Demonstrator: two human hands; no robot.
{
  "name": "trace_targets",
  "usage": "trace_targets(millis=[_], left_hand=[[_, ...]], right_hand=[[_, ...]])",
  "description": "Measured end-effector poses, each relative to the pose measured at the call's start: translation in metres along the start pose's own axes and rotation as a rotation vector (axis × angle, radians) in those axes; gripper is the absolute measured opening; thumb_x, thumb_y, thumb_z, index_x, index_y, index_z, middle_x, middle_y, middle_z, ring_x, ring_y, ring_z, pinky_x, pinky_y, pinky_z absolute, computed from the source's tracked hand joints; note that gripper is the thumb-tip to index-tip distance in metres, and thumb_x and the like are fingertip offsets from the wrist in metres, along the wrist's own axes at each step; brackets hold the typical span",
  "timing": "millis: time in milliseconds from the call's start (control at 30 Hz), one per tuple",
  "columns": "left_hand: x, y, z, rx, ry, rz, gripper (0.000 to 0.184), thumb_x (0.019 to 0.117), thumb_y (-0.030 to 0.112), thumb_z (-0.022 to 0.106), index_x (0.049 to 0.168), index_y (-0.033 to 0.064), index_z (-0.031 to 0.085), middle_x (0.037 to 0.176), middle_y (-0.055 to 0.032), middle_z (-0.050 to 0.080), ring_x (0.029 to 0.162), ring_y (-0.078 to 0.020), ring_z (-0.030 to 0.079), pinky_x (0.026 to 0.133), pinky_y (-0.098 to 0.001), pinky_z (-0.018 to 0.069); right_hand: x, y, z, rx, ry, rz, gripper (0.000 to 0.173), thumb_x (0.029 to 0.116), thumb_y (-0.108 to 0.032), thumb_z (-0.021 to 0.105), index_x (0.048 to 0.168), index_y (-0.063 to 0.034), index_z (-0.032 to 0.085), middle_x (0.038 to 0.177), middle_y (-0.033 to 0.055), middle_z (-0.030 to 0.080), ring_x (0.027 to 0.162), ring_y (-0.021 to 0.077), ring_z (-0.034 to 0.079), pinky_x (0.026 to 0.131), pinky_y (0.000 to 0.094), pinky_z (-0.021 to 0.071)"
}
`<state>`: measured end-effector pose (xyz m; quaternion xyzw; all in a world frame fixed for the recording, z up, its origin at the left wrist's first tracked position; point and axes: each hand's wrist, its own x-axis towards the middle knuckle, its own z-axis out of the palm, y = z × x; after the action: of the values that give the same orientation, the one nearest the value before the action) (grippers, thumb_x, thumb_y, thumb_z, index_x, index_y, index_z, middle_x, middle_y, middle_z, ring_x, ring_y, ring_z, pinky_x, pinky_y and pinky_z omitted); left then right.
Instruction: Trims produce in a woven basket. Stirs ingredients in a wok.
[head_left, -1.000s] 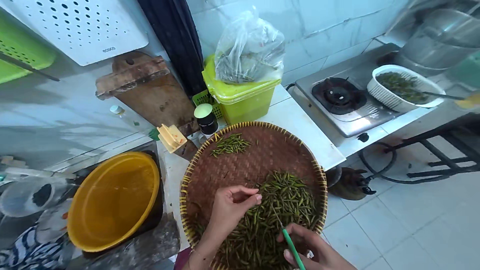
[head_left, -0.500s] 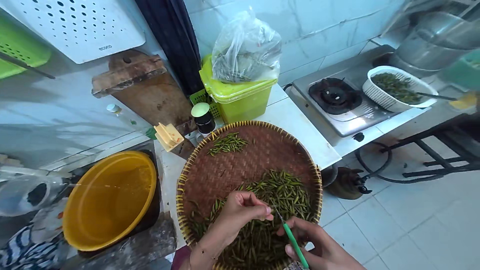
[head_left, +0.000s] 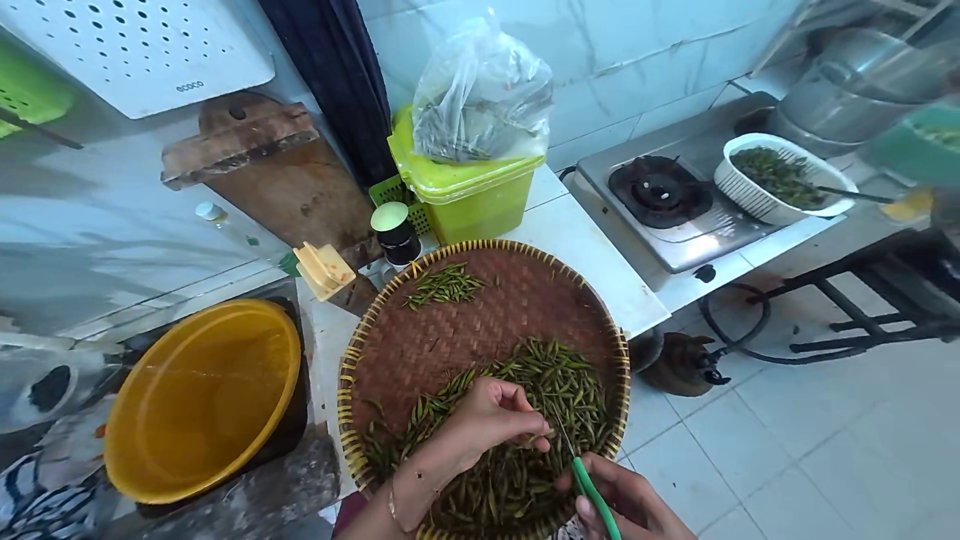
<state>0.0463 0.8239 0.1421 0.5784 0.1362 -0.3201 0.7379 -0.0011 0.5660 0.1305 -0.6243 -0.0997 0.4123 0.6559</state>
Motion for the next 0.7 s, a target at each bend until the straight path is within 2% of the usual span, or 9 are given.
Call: trace_targets(millis=[300,400,500,600,700], left_hand=[[0.017,0.007,-0.001,0.072,-0.046,-0.099,0.015,0.0864,0.001,0.077,0.083,0.0037,0.063,0.078,-0.0058,0.073,0.071,-0.0183,0.074,0.070,-0.0330,0.0645],[0.023,0.008,-0.006,0.088,-0.046,-0.052,0.013,0.0858,0.000,0.078,0.085,0.0025,0.065,0.080,-0.0062,0.074,0.073,-0.0184,0.075,0.073,-0.0341,0.0650],[0.033,0.026,-0.026,0.261,0.113,0.179,0.012,0.0857,0.006,0.079,0.092,0.0002,0.071,0.087,-0.0069,0.076,0.078,-0.0160,0.074,0.076,-0.0336,0.0627],[0.051,0.052,-0.065,0.576,0.419,0.416,0.011,0.0879,0.012,0.081,0.095,0.0073,0.073,0.096,-0.0043,0.076,0.083,-0.0169,0.074,0.076,-0.0388,0.0631],[0.080,0.075,-0.097,0.703,0.642,0.521,0.015,0.0870,0.013,0.083,0.098,0.0056,0.074,0.100,-0.0069,0.077,0.085,-0.0170,0.075,0.081,-0.0399,0.0635]], right_hand=[[-0.004,0.001,-0.004,-0.006,0.048,0.065,0.025,0.1018,-0.022,0.066,0.119,-0.0033,0.065,0.082,0.0072,0.071,0.061,0.0143,0.064,0.052,0.0312,0.0532],[-0.001,0.002,-0.004,0.005,0.063,0.066,0.025,0.1014,-0.021,0.066,0.118,-0.0029,0.065,0.082,0.0076,0.071,0.061,0.0148,0.065,0.051,0.0316,0.0539],[0.001,-0.002,-0.003,0.025,0.107,0.067,0.025,0.1020,-0.020,0.065,0.120,-0.0026,0.064,0.084,0.0071,0.071,0.064,0.0158,0.066,0.053,0.0325,0.0558],[0.002,-0.004,-0.006,0.021,0.155,0.074,0.026,0.1019,-0.020,0.065,0.121,-0.0031,0.064,0.086,0.0077,0.072,0.067,0.0174,0.068,0.053,0.0337,0.0563],[0.004,-0.005,-0.007,0.000,0.175,0.063,0.026,0.1012,-0.019,0.066,0.122,-0.0037,0.063,0.087,0.0074,0.073,0.067,0.0169,0.069,0.052,0.0325,0.0560]])
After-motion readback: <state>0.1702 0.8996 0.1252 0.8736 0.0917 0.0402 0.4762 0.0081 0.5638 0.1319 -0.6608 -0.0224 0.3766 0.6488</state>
